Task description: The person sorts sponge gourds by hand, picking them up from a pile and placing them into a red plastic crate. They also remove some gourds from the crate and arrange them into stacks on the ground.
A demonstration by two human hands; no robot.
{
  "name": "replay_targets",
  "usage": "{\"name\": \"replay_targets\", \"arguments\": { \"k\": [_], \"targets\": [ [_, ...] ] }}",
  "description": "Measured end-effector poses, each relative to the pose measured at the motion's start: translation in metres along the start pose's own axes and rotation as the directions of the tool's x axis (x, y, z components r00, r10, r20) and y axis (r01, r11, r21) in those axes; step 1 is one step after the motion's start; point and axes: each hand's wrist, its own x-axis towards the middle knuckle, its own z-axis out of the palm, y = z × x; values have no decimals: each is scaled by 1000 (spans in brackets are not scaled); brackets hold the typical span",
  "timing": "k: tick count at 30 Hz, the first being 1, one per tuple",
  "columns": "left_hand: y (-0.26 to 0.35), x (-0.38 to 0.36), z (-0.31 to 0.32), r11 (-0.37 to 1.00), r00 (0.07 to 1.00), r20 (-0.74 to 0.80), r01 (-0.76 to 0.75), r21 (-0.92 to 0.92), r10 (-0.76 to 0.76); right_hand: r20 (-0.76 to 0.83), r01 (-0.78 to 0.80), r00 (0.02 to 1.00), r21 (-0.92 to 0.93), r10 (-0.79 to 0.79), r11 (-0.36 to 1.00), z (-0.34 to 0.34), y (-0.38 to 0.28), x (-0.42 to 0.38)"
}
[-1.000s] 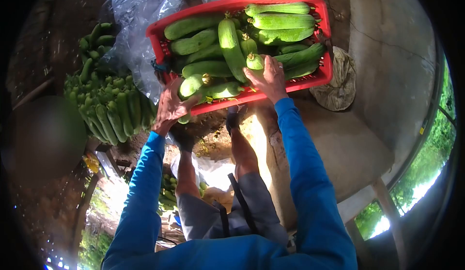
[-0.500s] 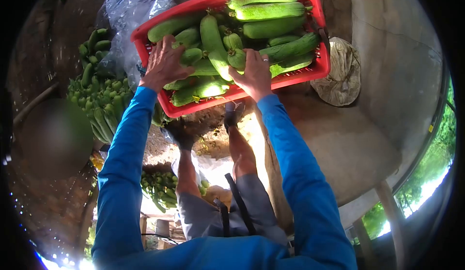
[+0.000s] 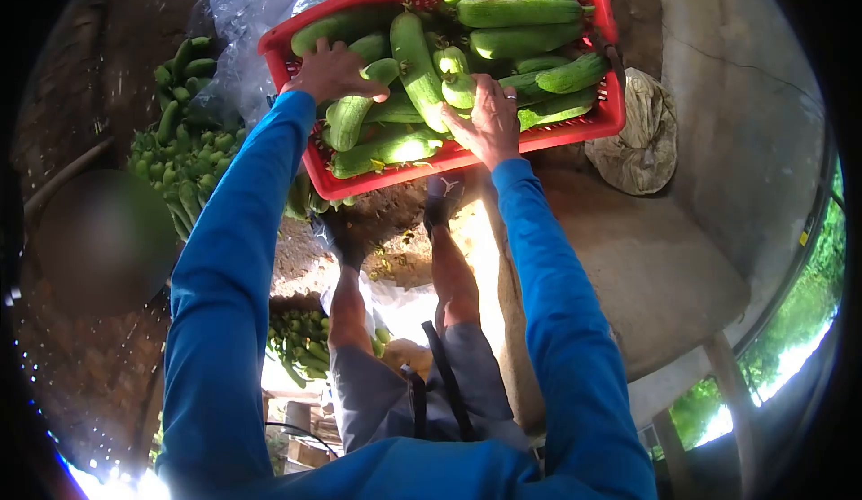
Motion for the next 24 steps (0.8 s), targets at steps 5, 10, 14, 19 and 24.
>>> {"name": "replay_targets", "arguments": {
  "k": [5, 10, 14, 19, 24],
  "targets": [
    [-36, -53, -1, 933, 968, -227, -178, -311, 109, 125, -213, 967, -81, 222, 974, -3, -11, -2],
    [-96, -152, 10, -465, 930, -358, -352, -813, -79, 131, -287, 945, -102, 299, 953, 4, -7, -4],
    [-139, -195, 37, -776, 816, -578, -369, -512, -7, 134, -326, 926, -188, 353, 926, 1, -25, -4],
    [-167, -243, 70, -838, 799, -569, -437, -328, -194, 2, 54, 998, -230, -55, 972, 25, 36, -23],
    [-195, -279, 102, -890, 781, -579, -412, -197, -233, 121, -345, 936, 111, 332, 932, 12, -17, -23]
  ]
}}
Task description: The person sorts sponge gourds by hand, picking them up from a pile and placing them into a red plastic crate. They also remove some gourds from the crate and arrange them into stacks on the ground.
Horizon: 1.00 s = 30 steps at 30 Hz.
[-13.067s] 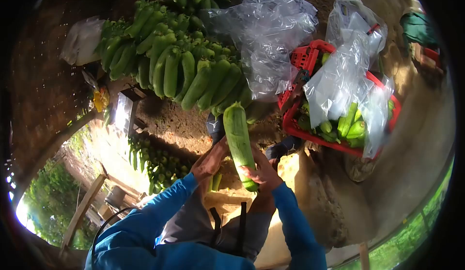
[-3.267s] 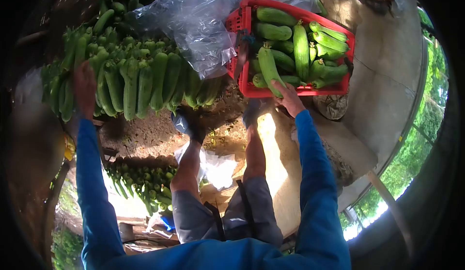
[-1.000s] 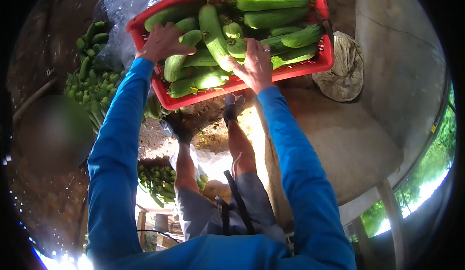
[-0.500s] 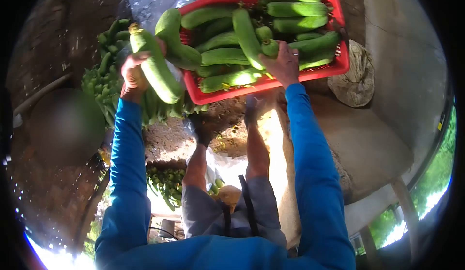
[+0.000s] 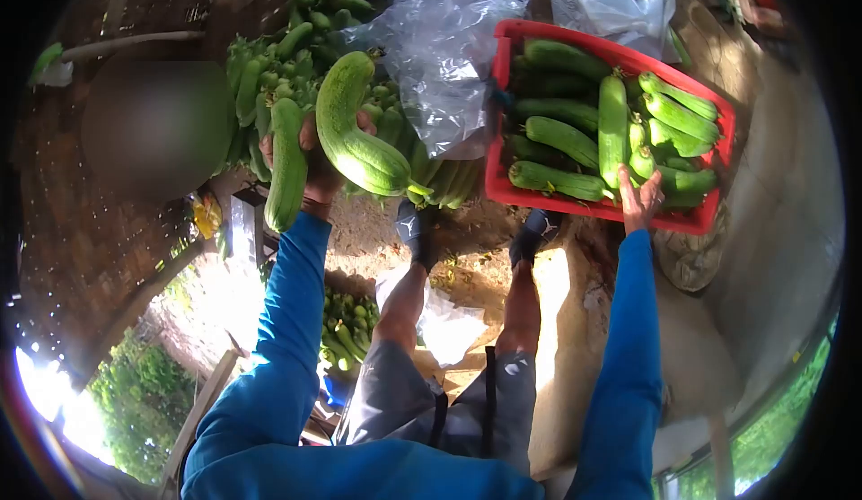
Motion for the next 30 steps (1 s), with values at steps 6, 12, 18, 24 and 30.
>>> {"name": "replay_targets", "arguments": {
  "k": [6, 12, 18, 24, 30],
  "targets": [
    [45, -12, -25, 985, 977, -156, -124, 124, 143, -247, -41, 968, -5, 38, 999, 30, 16, 2],
    [125, 51, -72, 887, 833, -516, 70, 456, 199, -287, -278, 931, -153, 227, 948, 31, 36, 24],
    [171, 106, -91, 740, 740, -605, 223, 635, 296, -168, -217, 960, 70, 226, 974, 24, 29, 26],
    [225, 133, -102, 701, 761, -530, 141, 699, 375, -202, -290, 936, 23, 288, 957, 27, 27, 26],
    [163, 106, -78, 690, 822, -553, 321, 648, 137, -167, -377, 918, -85, 360, 922, 22, -5, 17]
  ]
}}
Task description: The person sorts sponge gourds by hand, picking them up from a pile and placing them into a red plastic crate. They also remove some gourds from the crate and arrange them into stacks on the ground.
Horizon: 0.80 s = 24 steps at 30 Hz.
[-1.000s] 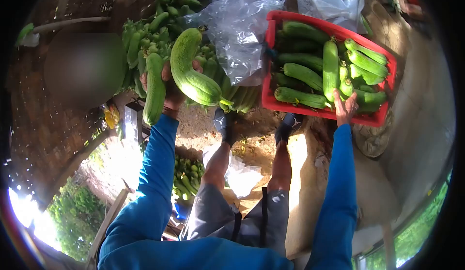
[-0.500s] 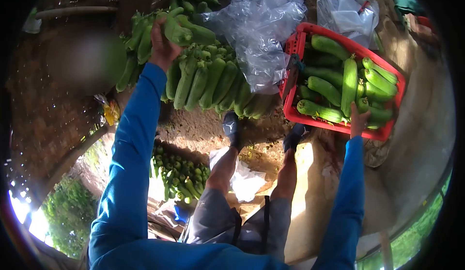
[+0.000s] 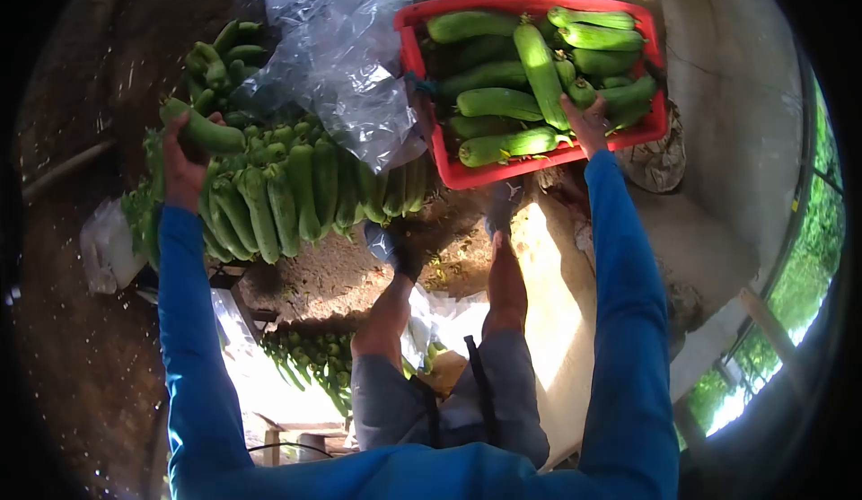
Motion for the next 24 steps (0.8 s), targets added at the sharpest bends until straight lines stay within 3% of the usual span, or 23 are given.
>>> {"name": "replay_targets", "arguments": {
  "k": [3, 5, 8, 11, 15, 17, 19, 20, 21, 23, 24],
  "targets": [
    [-43, -30, 37, 995, 990, 139, 16, 99, -30, 40, -31, 999, -67, 33, 997, -3, -3, -2],
    [-70, -49, 63, 985, 952, 254, 161, 64, -172, 20, 124, 992, -21, -124, 992, 5, 19, 10],
    [-103, -73, 111, 963, 920, 283, 261, 70, -270, 64, 159, 984, 125, -167, 979, 6, 26, 13],
    [-136, -82, 139, 947, 854, 411, 280, 155, -319, 138, 156, 977, 66, -164, 986, -9, 14, 5],
    [-175, -97, 171, 896, 795, 422, 430, 114, -435, 217, 54, 974, 65, -67, 996, -27, -1, -9],
    [-189, -104, 180, 874, 787, 399, 479, 86, -470, 165, 86, 982, 49, -93, 995, -26, 4, -8],
    [-198, -114, 191, 860, 761, 464, 510, 2, -453, 197, 200, 956, 103, -217, 974, -28, 10, -4],
    [-201, -118, 196, 837, 743, 471, 547, -20, -475, 84, 276, 955, 86, -283, 957, -26, 12, -4],
    [-204, -122, 201, 836, 743, 469, 548, -16, -477, 85, 273, 956, 89, -281, 958, -31, 15, 0],
    [-209, -130, 208, 807, 757, 400, 587, -68, -517, 224, 282, 916, 233, -334, 931, -44, 20, 11],
    [-210, -134, 210, 809, 760, 392, 584, -65, -517, 233, 244, 928, 208, -290, 947, -52, 21, 14]
  ]
}}
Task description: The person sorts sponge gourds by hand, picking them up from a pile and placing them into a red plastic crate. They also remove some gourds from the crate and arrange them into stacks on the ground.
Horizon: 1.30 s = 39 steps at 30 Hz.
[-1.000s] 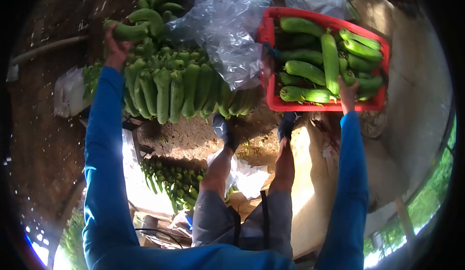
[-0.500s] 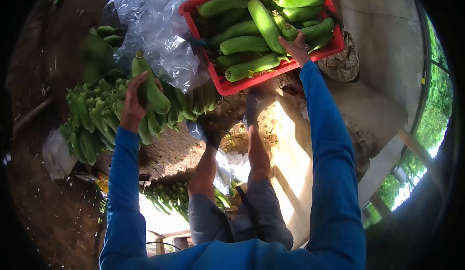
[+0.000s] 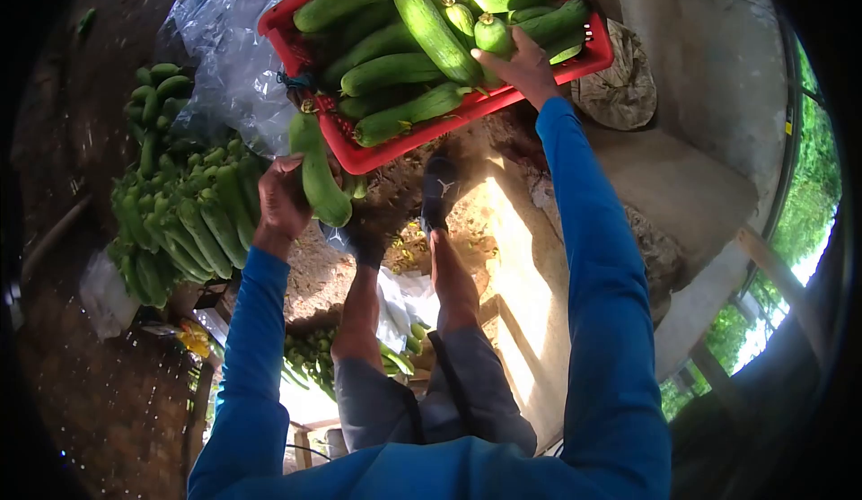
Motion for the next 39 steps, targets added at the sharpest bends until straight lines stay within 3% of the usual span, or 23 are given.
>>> {"name": "replay_targets", "arguments": {
  "k": [1, 2, 3, 4, 7, 10, 11, 13, 16, 21, 23, 25, 26, 27, 28, 29, 31, 32, 33, 35, 36, 37, 39],
  "targets": [
    [-2, -1, 3, 1000, 999, 38, -4, 14, 4, 3, 4, 1000, 8, -4, 1000, -9, -10, -3],
    [-5, -3, 7, 1000, 997, 78, -9, 25, 7, 6, 30, 999, 305, -34, 952, -19, -19, -12],
    [-7, -4, 13, 1000, 997, 76, -13, 24, 11, 0, 51, 998, 571, -62, 820, -32, -32, -23],
    [-9, -6, 22, 997, 995, 88, -59, 40, 55, -10, -12, 1000, 588, 22, 809, -43, -52, -35],
    [-14, 0, 51, 993, 981, 157, -119, 23, 114, 6, 14, 1000, 596, -22, 803, -57, -33, -39],
    [-24, 21, 64, 975, 963, 163, -221, 17, 215, -50, 102, 994, 695, -95, 712, -54, -29, -40],
    [-30, 29, 68, 972, 971, 82, -216, -98, 224, -79, 123, 992, 725, -95, 678, -53, -33, -44],
    [-30, 34, 85, 974, 973, 76, -214, -72, 219, -69, 73, 997, 800, -30, 595, -46, -37, -47],
    [-31, 36, 100, 986, 983, 80, -161, -49, 164, 74, -108, 991, 935, 111, 338, -29, -41, -46],
    [-48, 44, 81, 978, 978, 74, -187, -90, 194, 256, -291, 953, 923, 163, 252, -7, -61, -57],
    [-58, 46, 66, 958, 962, 5, -270, -98, 271, 306, -336, 937, 920, 167, 201, -3, -63, -62],
    [-58, 40, 71, 949, 955, -35, -296, -107, 294, 554, -548, 833, 821, -11, -161, 4, -57, -67],
    [-57, 36, 72, 971, 973, 38, -222, -86, 226, 595, -578, 803, 764, -33, -287, 8, -54, -71],
    [-54, 29, 75, 986, 982, 104, -152, -63, 158, 608, -593, 793, 754, -43, -281, 9, -53, -77],
    [-57, 24, 84, 965, 965, 56, -254, -65, 258, 623, -625, 772, 709, -125, -327, 12, -50, -81],
    [-55, 24, 79, 977, 975, 61, -211, -34, 212, 645, -677, 730, 640, -225, -363, 19, -52, -83],
    [-68, 17, 69, 965, 969, -131, -225, -133, 208, 717, -724, 679, 619, -160, -304, 31, -52, -96],
    [-73, 12, 68, 941, 955, -173, -272, -200, 240, 737, -738, 665, 625, -119, -254, 38, -52, -103],
    [-75, 4, 65, 953, 971, -138, -223, -204, 198, 764, -764, 637, 609, -98, -214, 42, -65, -110],
    [-83, -17, 63, 947, 950, -243, -250, -204, 199, 806, -802, 592, 588, -11, -103, 59, -78, -121],
    [-90, -24, 54, 944, 946, -259, -252, -211, 195, 822, -831, 553, 557, 133, 11, 61, -94, -129],
    [-99, -26, 39, 944, 945, -269, -248, -219, 186, 847, -847, 531, 527, 43, 75, 72, -93, -134],
    [-113, -40, 14, 932, 915, -330, -305, -196, 231, 874, -876, 474, 456, 105, 155, 101, -94, -146]
  ]
}}
